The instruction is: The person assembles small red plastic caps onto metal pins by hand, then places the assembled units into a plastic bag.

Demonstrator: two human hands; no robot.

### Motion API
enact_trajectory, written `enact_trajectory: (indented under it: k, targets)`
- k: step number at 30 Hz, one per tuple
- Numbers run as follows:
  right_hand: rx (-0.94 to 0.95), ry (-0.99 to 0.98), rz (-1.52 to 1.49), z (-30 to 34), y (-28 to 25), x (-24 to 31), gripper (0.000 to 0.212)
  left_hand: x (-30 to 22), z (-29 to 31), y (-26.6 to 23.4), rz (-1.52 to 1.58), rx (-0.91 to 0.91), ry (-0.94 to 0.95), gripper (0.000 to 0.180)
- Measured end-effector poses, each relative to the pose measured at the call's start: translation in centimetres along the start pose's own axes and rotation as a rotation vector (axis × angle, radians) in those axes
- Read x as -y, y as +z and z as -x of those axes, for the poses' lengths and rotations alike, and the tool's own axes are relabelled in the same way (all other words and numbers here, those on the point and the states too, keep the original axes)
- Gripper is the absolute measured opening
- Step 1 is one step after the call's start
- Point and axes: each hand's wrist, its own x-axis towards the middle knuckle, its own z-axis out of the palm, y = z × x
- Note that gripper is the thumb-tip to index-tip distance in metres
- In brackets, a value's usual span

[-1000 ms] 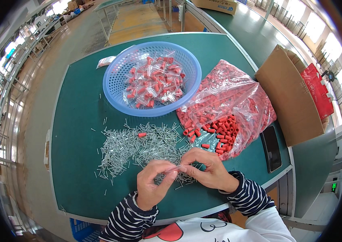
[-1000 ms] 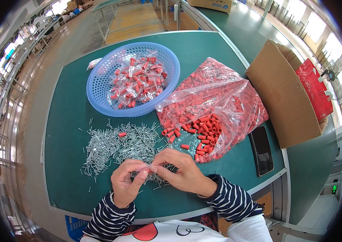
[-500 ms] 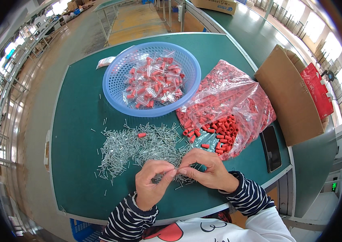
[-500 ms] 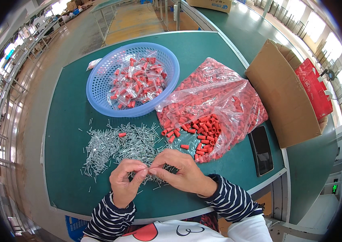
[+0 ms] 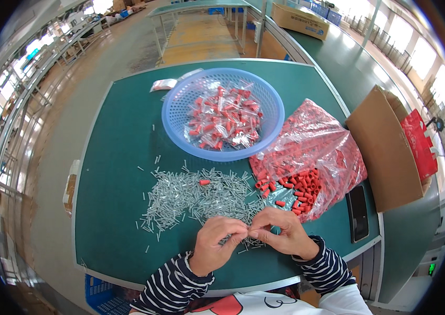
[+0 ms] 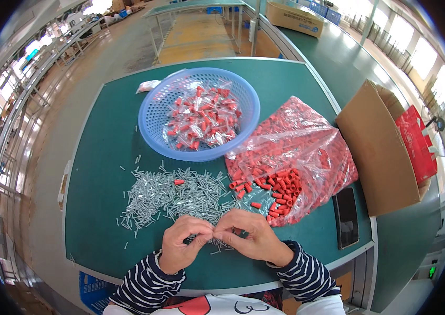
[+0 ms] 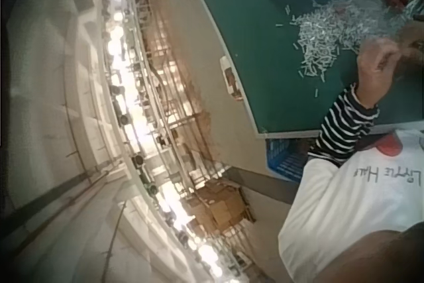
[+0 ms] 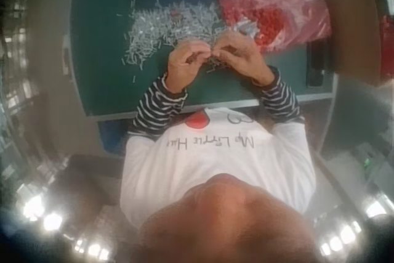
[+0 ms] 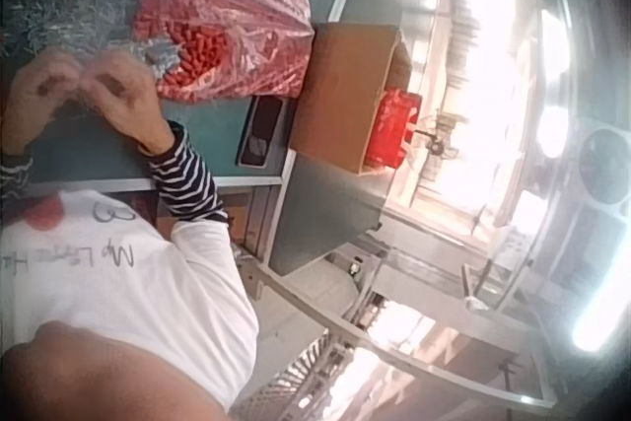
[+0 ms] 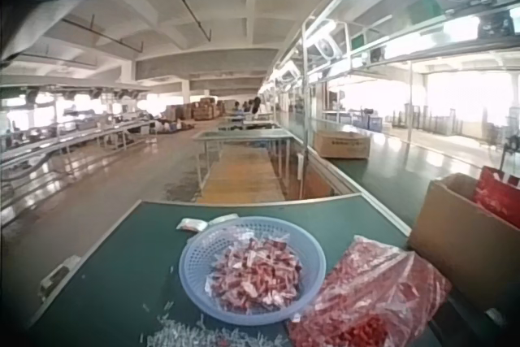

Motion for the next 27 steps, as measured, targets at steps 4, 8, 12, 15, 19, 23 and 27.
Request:
enact_trajectory:
  k: [4,8,12,15,19,23,27]
  targets:
    - [0.0,0.182,-0.199,0.2,0.7,-0.3,0.006,-0.3,0.0,-0.5,-0.103,-0.011,0.084,0.011]
    - [-0.089,0.316,-0.501,-1.6,-1.5,1.2,0.016,-1.3,-1.4,-3.1,0.013,0.002,-0.174,0.014]
    - [-0.394,0.216,-0.803,-5.6,-3.8,2.9,0.02,-0.2,-4.8,-9.4,-0.197,-0.146,-0.063,0.016]
    - [-0.6,0.236,-0.819,-7.1,-2.7,4.7,0.022,3.6,-7.4,-13.2,-0.251,-0.317,-0.064,0.016]
    - [-0.275,0.275,-0.574,-2.9,-1.0,0.6,0.022,9.7,-11.7,-16.0,-0.388,-0.362,-0.125,0.021]
    - [-0.242,0.491,-0.435,-0.4,1.1,-0.9,0.014,16.7,-17.3,-16.9,-0.631,-0.253,-0.047,0.03]
    - [-0.243,0.556,-0.462,-0.4,2.9,1.0,0.012,22.1,-23.2,-16.7,-0.796,-0.116,0.028,0.033]
